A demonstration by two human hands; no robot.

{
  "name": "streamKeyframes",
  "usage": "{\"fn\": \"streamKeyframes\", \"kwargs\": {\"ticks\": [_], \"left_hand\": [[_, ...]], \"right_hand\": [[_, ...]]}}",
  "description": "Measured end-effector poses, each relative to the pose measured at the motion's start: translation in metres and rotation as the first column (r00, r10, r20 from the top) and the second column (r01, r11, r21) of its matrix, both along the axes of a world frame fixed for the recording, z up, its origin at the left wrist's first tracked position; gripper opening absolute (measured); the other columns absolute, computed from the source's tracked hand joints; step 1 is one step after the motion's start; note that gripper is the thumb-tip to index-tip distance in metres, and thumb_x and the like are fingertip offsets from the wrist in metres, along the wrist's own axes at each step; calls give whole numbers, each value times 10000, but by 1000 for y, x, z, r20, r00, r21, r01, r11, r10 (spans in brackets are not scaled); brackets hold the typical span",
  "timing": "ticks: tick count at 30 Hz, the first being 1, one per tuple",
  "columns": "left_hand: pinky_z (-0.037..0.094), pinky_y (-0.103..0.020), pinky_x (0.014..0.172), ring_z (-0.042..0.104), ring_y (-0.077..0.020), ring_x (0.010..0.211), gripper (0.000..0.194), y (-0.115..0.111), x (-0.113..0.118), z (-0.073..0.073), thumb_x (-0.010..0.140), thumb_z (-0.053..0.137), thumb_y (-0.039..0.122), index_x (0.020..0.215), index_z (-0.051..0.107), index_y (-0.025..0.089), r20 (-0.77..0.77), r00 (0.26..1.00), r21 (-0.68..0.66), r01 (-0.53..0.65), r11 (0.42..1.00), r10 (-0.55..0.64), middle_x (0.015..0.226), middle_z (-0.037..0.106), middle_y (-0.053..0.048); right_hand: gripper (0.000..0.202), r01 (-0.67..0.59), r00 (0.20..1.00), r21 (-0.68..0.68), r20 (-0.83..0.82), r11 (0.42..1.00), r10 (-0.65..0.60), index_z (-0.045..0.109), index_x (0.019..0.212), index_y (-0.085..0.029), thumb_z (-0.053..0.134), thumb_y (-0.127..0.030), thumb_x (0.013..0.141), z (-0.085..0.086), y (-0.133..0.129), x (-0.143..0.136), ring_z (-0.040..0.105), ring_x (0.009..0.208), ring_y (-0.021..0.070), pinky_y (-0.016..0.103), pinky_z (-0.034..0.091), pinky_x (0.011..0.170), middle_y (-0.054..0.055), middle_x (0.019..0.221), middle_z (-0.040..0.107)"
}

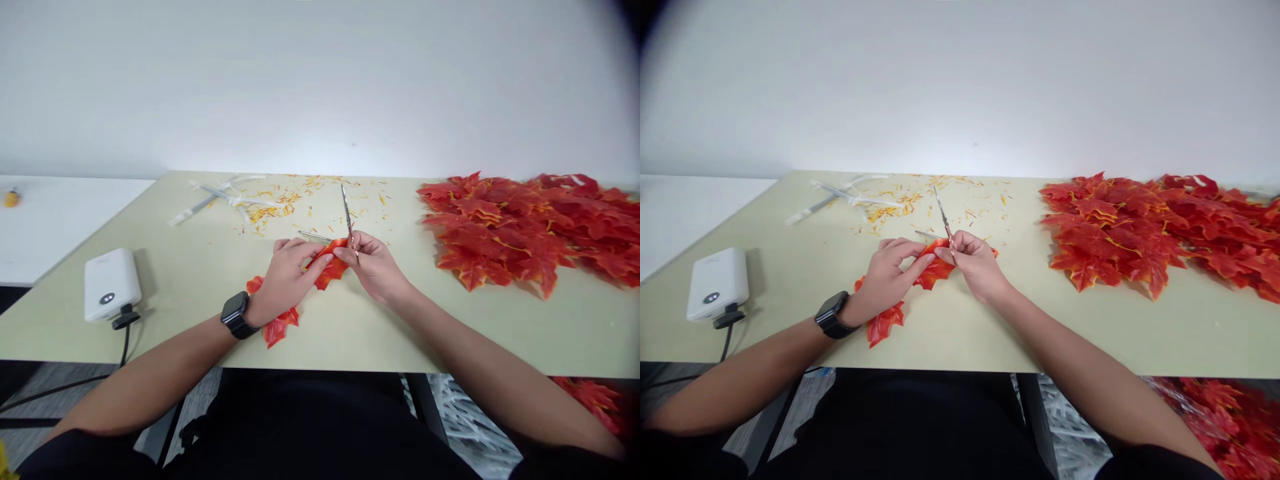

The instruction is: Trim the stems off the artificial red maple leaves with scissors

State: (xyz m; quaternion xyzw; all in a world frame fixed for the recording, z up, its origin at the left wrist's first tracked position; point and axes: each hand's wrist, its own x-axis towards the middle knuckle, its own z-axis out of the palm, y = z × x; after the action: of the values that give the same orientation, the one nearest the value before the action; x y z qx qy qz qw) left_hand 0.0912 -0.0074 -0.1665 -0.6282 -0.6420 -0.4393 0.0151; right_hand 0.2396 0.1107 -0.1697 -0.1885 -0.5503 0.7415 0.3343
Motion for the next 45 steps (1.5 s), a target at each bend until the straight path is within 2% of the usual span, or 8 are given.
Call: {"fn": "streamKeyframes", "kwargs": {"ticks": [9,15,19,24,27,30,34,45], "left_hand": [[511,-326,795,708,-172,860,164,0,-1,0,1004,617,348,973,743,247,204,978,-22,54,998,-49,945,785,2],[495,-275,682,652,-133,738,206,-1,-3,0,1026,569,382,991,702,229,289,956,-61,75,995,-54,858,735,7],[486,-285,670,619,-139,722,271,-1,-9,0,1042,521,439,1032,692,230,266,963,-60,58,997,-40,840,705,-10],[440,-284,624,540,-129,646,294,2,-21,0,1037,523,457,968,692,228,177,984,-39,-19,999,25,744,641,3],[440,-272,636,534,-120,633,272,4,-24,1,1026,553,436,959,707,222,187,981,-24,-46,999,50,722,641,14],[436,-264,636,551,-116,639,251,4,-24,2,1011,583,411,961,735,217,203,977,-16,-66,998,68,749,681,14],[427,-268,620,578,-123,659,235,4,-23,2,1001,596,383,981,760,216,282,959,-19,-37,999,41,781,716,4],[426,-267,576,567,-128,643,248,3,-20,8,971,625,396,907,784,217,424,906,-44,22,999,-2,755,708,-2]], "right_hand": [[461,9,999,28,46,1000,-10,502,666,-193,935,-351,671,-1,0,0,471,665,102,254,373,655,-37,680,553],[412,110,990,132,68,985,-120,510,656,-191,883,-348,733,-1,3,3,475,690,107,262,392,679,-24,696,542],[461,164,978,204,97,965,-187,492,640,-202,862,-455,747,4,10,7,490,704,130,282,400,677,-8,690,529],[501,37,981,337,169,941,-100,435,670,-213,800,-527,809,6,13,12,475,689,136,298,421,698,-13,684,466],[419,-34,956,488,269,872,-114,408,734,-220,747,-432,860,3,11,14,433,674,131,289,384,659,-15,719,475],[363,-65,927,677,314,733,-208,378,749,-221,708,-321,862,2,10,16,392,680,131,292,354,652,-17,732,470],[316,-110,906,783,332,613,-262,380,760,-222,668,-303,862,4,9,16,408,686,141,305,341,656,-17,727,464],[332,-152,880,843,353,516,-317,385,767,-223,661,-369,878,6,10,18,438,705,160,319,340,659,1,743,493]]}}
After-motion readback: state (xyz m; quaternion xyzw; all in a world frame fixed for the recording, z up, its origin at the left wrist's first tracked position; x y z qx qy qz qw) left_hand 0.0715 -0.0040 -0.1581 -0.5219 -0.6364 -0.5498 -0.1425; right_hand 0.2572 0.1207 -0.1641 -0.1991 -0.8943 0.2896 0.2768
